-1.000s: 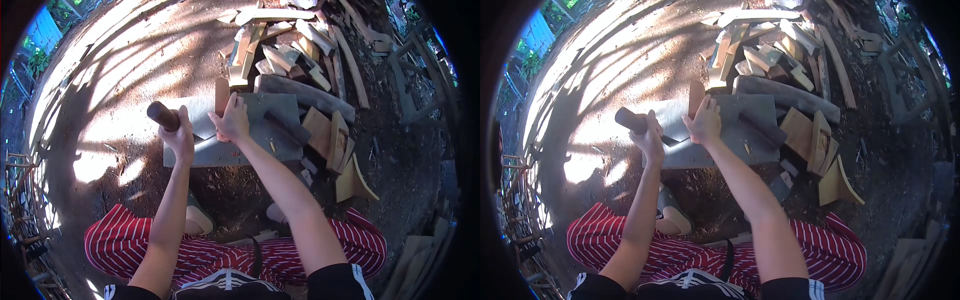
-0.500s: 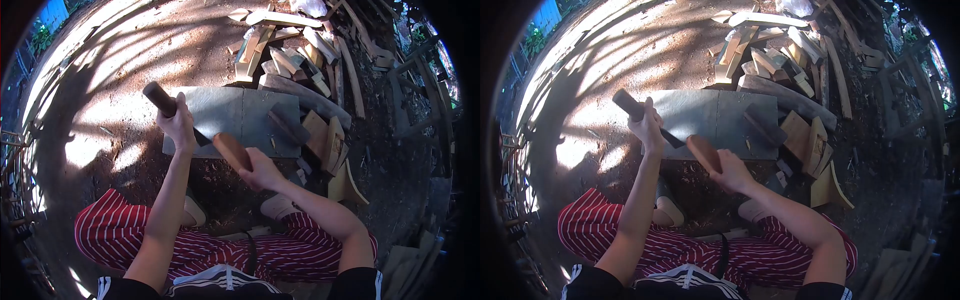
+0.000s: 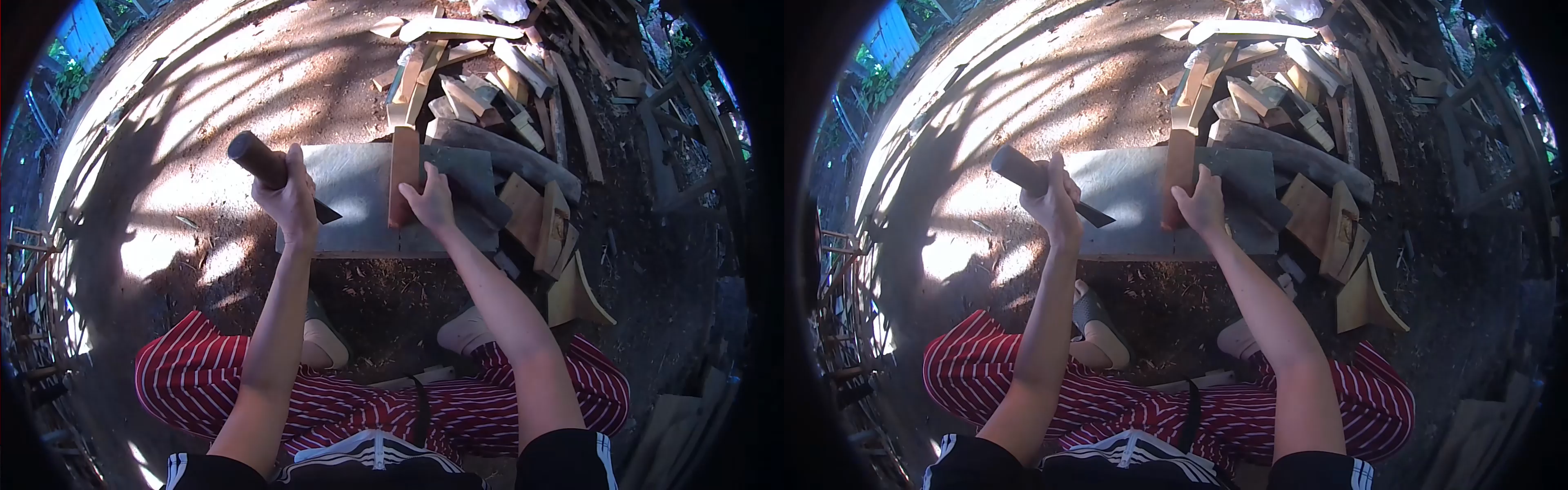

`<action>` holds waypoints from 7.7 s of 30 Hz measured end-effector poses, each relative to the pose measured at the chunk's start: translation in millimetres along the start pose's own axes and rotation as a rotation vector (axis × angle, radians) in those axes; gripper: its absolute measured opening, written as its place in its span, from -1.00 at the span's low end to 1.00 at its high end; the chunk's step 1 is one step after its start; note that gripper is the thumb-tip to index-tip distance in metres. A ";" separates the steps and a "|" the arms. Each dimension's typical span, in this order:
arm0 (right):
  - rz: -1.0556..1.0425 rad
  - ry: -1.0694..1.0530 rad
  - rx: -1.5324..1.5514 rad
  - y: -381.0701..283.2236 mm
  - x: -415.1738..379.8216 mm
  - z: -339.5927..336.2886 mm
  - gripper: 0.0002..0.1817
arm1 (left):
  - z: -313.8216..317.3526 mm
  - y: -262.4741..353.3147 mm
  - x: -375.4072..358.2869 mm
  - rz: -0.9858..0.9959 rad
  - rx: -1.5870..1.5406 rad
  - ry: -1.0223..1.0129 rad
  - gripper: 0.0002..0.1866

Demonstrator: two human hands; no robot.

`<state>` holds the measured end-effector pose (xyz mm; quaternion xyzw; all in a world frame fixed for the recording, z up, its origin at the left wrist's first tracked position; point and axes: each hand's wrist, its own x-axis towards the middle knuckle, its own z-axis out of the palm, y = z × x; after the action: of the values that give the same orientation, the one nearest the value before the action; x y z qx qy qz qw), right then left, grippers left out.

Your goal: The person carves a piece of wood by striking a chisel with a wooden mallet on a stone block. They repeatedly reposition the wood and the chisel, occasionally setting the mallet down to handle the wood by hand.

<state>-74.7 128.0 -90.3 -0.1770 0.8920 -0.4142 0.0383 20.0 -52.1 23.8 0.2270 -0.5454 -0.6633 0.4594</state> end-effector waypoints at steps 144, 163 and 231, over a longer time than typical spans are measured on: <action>0.198 -0.259 0.031 -19.3 25.3 11.6 -0.32 | 39.5 8.3 -40.7 0.013 -0.052 -0.222 -0.84; -0.076 -0.164 -0.069 -47.0 11.8 16.2 -0.25 | 19.4 0.8 -25.0 0.050 -0.085 -0.165 -0.86; -0.553 -0.376 -0.066 -135.7 -30.7 -174.1 -0.27 | 33.2 -63.2 -71.8 0.358 0.162 -0.189 -0.76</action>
<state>-44.9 184.3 123.2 -0.4869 0.8004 -0.3399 0.0825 4.6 25.4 -39.5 0.0995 -0.6693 -0.5435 0.4968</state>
